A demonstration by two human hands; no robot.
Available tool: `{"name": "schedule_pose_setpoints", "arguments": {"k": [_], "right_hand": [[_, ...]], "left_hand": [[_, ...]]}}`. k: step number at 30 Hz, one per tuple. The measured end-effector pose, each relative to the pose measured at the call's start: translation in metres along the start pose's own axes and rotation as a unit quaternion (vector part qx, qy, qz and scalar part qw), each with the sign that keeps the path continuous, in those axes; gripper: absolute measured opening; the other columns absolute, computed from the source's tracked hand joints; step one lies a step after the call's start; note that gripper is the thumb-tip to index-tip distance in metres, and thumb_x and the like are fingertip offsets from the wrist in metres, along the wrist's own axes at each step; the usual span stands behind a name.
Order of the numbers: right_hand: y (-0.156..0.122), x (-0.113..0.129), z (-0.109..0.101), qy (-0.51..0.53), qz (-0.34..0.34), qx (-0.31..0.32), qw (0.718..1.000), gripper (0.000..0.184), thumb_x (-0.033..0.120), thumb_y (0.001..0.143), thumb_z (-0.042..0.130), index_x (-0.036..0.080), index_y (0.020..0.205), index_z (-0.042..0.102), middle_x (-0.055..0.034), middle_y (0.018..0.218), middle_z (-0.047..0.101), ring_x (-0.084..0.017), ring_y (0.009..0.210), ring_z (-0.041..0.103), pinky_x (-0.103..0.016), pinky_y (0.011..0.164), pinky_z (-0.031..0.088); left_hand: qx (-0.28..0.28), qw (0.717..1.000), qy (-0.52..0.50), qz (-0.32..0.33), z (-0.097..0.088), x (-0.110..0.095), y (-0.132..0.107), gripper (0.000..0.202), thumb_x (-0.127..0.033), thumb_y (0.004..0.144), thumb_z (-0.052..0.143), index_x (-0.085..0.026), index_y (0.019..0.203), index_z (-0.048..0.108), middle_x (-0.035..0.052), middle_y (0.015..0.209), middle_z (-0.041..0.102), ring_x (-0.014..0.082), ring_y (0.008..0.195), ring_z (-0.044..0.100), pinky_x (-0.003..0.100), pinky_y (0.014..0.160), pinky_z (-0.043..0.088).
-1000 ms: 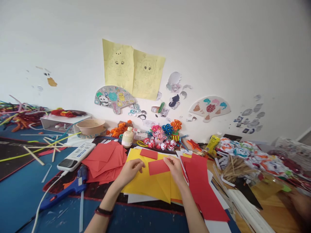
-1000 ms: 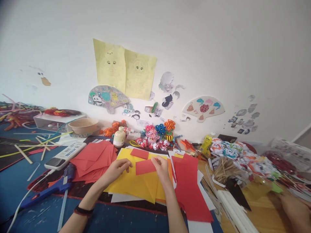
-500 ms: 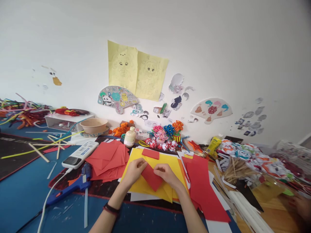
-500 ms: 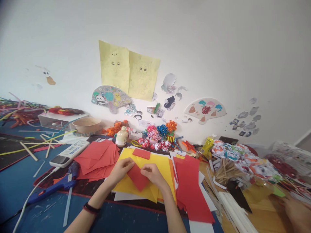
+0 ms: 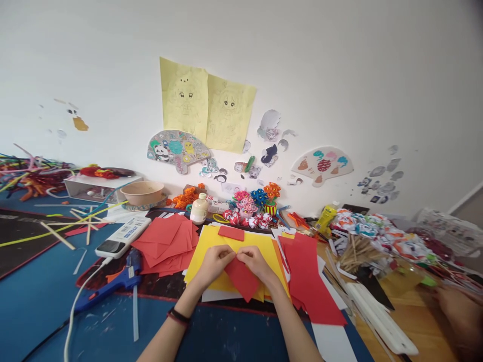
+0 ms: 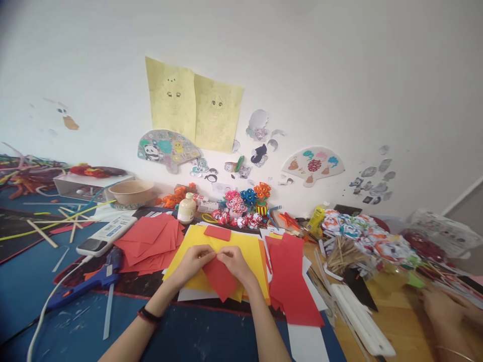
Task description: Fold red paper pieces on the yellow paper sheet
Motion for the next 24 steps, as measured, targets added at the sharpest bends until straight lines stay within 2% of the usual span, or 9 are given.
{"name": "schedule_pose_setpoints", "arguments": {"k": [6,11,15,19,24], "right_hand": [[-0.002,-0.001,-0.003,0.01,0.007,0.008,1.0,0.023,0.022,0.075,0.051,0.016,0.053,0.053,0.0038,0.054,0.042,-0.011,0.053,0.034,-0.023,0.051,0.025],[-0.005,-0.004,0.001,0.025,0.003,0.03,0.999,0.022,0.019,0.075,0.051,0.016,0.053,0.05,0.0045,0.055,0.039,-0.01,0.054,0.031,-0.023,0.051,0.022],[-0.007,-0.007,0.002,0.04,0.009,0.034,0.999,0.021,0.02,0.074,0.051,0.016,0.054,0.052,0.0042,0.055,0.041,-0.01,0.054,0.032,-0.023,0.051,0.023],[-0.007,-0.009,0.002,0.051,0.014,0.043,0.998,0.021,0.021,0.072,0.054,0.015,0.052,0.052,0.0042,0.054,0.045,-0.009,0.051,0.036,-0.022,0.05,0.026],[-0.009,-0.014,0.006,0.076,0.034,0.075,0.994,0.023,0.021,0.075,0.049,0.015,0.055,0.058,0.0006,0.051,0.055,-0.012,0.045,0.05,-0.023,0.048,0.036]], "left_hand": [[-0.029,1.0,-0.008,-0.006,-0.003,-0.005,-0.002,0.027,-0.035,0.079,0.051,-0.014,0.063,0.058,-0.0017,0.058,0.051,0.0118,0.058,0.044,0.022,0.055,0.03],[-0.058,0.998,-0.009,-0.024,-0.012,0.002,-0.002,0.028,-0.035,0.078,0.051,-0.014,0.059,0.056,-0.0021,0.057,0.049,0.0116,0.058,0.042,0.022,0.054,0.029],[-0.078,0.996,-0.017,-0.042,-0.016,0.011,-0.002,0.029,-0.036,0.077,0.052,-0.013,0.06,0.059,-0.0006,0.059,0.054,0.0127,0.06,0.045,0.021,0.053,0.03],[-0.135,0.988,-0.059,-0.05,-0.025,0.022,-0.003,0.028,-0.036,0.075,0.056,-0.013,0.06,0.062,-0.0004,0.06,0.056,0.0132,0.061,0.048,0.021,0.054,0.032],[-0.203,0.973,-0.089,-0.061,-0.041,0.032,-0.007,0.028,-0.038,0.073,0.058,-0.014,0.059,0.061,-0.0013,0.059,0.055,0.0123,0.06,0.046,0.02,0.053,0.031]]}}
Point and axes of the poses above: each hand's wrist, its own y-axis towards the middle knuckle, its own z-axis out of the palm, x = y × z, the point moved 5 cm from there along y, towards the middle knuckle
